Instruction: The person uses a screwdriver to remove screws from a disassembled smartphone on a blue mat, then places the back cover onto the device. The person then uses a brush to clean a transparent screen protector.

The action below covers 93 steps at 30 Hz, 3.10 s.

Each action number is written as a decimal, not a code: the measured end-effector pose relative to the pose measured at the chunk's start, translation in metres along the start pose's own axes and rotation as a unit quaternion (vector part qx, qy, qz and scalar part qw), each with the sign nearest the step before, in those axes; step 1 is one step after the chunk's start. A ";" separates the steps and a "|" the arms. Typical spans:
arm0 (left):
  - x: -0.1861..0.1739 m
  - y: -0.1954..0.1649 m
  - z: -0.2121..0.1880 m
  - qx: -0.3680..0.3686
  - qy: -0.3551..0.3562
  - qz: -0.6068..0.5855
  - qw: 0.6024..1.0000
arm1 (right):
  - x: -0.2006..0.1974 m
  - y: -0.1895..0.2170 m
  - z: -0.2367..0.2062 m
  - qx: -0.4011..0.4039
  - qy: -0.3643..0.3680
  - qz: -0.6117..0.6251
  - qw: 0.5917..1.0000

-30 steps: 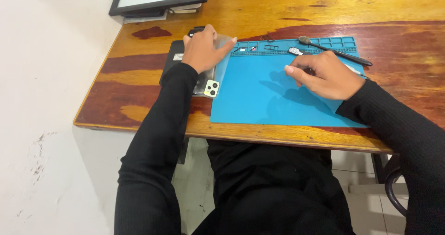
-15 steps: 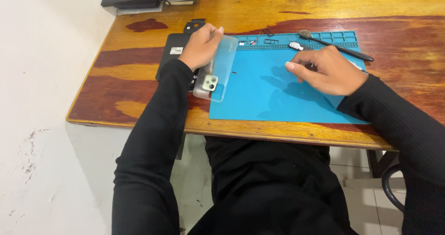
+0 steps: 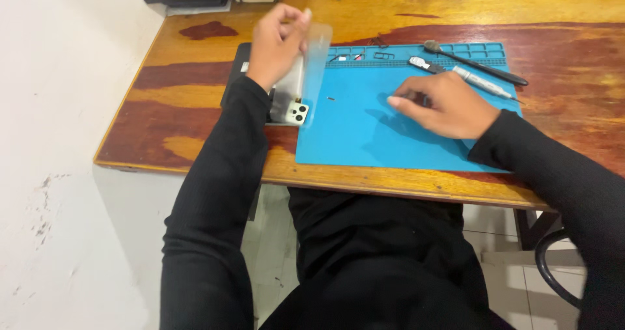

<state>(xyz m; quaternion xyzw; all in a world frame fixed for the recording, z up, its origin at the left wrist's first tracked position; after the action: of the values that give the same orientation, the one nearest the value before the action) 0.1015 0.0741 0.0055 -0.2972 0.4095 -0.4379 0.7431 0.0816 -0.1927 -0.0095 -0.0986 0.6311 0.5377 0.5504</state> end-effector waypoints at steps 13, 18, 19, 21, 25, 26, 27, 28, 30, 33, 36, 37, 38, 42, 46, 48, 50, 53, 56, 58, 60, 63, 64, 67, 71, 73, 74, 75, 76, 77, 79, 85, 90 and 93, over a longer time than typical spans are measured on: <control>-0.064 -0.007 -0.001 -0.016 -0.198 0.059 0.978 | 0.080 0.081 0.090 -0.098 -0.044 -0.088 0.990; -0.059 -0.011 -0.004 0.017 -0.200 0.037 0.979 | 0.088 0.059 0.093 0.028 -0.014 0.069 0.997; -0.055 -0.011 -0.003 0.016 -0.194 0.016 0.981 | 0.084 0.058 0.091 0.011 -0.026 0.111 0.993; -0.046 -0.011 -0.001 0.014 -0.185 -0.024 0.982 | 0.067 0.054 0.084 -0.025 -0.050 0.194 0.979; -0.021 -0.046 -0.001 0.139 -0.192 0.049 0.970 | 0.041 0.007 0.060 0.084 -0.029 0.329 0.940; -0.011 -0.050 0.003 0.144 -0.191 0.047 0.970 | 0.032 -0.001 0.054 0.084 -0.037 0.322 0.942; 0.000 -0.055 0.007 0.146 -0.189 0.044 0.970 | 0.024 -0.008 0.048 0.085 -0.045 0.316 0.944; 0.012 -0.058 0.012 0.144 -0.180 0.019 0.973 | 0.019 -0.015 0.044 0.089 -0.054 0.322 0.941; 0.034 -0.064 0.023 0.141 -0.162 -0.030 0.976 | 0.011 -0.026 0.036 0.092 -0.073 0.334 0.935; 0.051 -0.065 0.021 0.122 -0.171 -0.031 0.977 | 0.005 -0.041 0.021 0.118 -0.101 0.353 0.923; 0.054 -0.065 0.010 0.134 -0.172 -0.023 0.976 | 0.004 -0.050 0.010 0.127 -0.094 0.334 0.929; 0.053 -0.062 0.005 0.125 -0.174 -0.023 0.976 | 0.005 -0.050 0.010 0.120 -0.093 0.325 0.933; 0.051 -0.060 0.002 0.120 -0.174 -0.022 0.977 | 0.007 -0.050 0.012 0.113 -0.096 0.316 0.937; 0.046 -0.058 -0.008 0.122 -0.188 0.002 0.975 | 0.035 -0.033 0.021 0.048 -0.051 0.311 0.948; 0.046 -0.057 -0.007 0.115 -0.190 -0.027 0.975 | 0.045 -0.010 0.016 -0.004 -0.051 0.314 0.948; 0.044 -0.054 -0.008 0.111 -0.196 -0.023 0.974 | 0.044 -0.013 0.012 0.062 -0.042 0.325 0.943; 0.041 -0.052 -0.005 0.115 -0.204 -0.018 0.972 | 0.037 -0.005 0.010 0.082 -0.030 0.190 0.978; 0.039 -0.050 -0.002 0.129 -0.233 0.022 0.963 | 0.029 0.041 0.006 -0.073 -0.027 0.030 0.997; 0.040 -0.043 0.001 0.118 -0.233 0.019 0.965 | 0.048 0.089 -0.004 -0.249 -0.008 -0.035 0.968; 0.038 -0.039 0.005 0.105 -0.217 0.002 0.970 | 0.057 0.101 -0.007 -0.291 0.008 -0.048 0.956; 0.031 -0.037 0.009 0.092 -0.199 -0.007 0.976 | 0.061 0.100 -0.006 -0.279 0.025 -0.051 0.959; 0.027 -0.027 0.015 0.027 -0.168 -0.030 0.985 | 0.058 0.093 -0.002 -0.242 0.018 -0.074 0.967; 0.029 -0.027 0.014 0.029 -0.159 -0.031 0.986 | 0.057 0.088 0.001 -0.212 0.014 -0.070 0.975; 0.043 -0.030 0.011 0.051 -0.127 -0.033 0.990 | 0.057 0.080 0.007 -0.165 -0.017 -0.049 0.985; 0.065 -0.032 0.011 0.081 -0.026 -0.011 0.996 | 0.055 0.074 0.007 -0.196 -0.049 -0.039 0.979; 0.082 -0.024 0.005 0.055 0.110 -0.018 0.992 | 0.053 0.064 0.005 -0.190 -0.053 -0.050 0.979; 0.093 -0.020 -0.001 0.034 0.204 -0.036 0.978 | 0.048 0.059 0.004 -0.187 -0.066 -0.057 0.978; 0.105 -0.017 -0.009 0.013 0.295 -0.054 0.954 | 0.043 0.053 0.002 -0.184 -0.078 -0.064 0.978; 0.104 -0.009 -0.009 -0.023 0.302 -0.039 0.952 | 0.038 0.045 0.003 -0.171 -0.081 -0.068 0.979; 0.103 -0.001 -0.011 -0.059 0.309 -0.024 0.949 | 0.032 0.037 0.004 -0.158 -0.084 -0.072 0.981; 0.103 0.004 -0.010 -0.098 0.314 -0.042 0.943 | 0.018 0.018 0.008 -0.122 -0.090 -0.061 0.987; 0.093 -0.006 0.001 -0.098 0.254 -0.158 0.949 | -0.011 -0.044 0.019 0.058 -0.105 0.019 0.993; 0.101 0.002 -0.001 -0.115 0.215 -0.174 0.954 | -0.006 -0.059 0.021 0.115 -0.117 0.201 0.966; 0.112 0.006 -0.005 -0.136 0.210 -0.244 0.937 | -0.005 -0.057 0.022 0.100 -0.132 0.301 0.939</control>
<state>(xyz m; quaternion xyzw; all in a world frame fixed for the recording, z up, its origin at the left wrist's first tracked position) 0.1309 -0.0234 -0.0412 -0.3873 0.5266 -0.5983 0.4634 0.1370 -0.2006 -0.0341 0.2237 0.6030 0.6210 0.4481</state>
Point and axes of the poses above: each hand's wrist, its own z-axis towards the middle knuckle, its own x-axis out of the palm, y = z × x, the point moved 9 cm from there along z, towards the middle knuckle, and after that the axes turned 2 degrees about z, right-handed, at the moved point
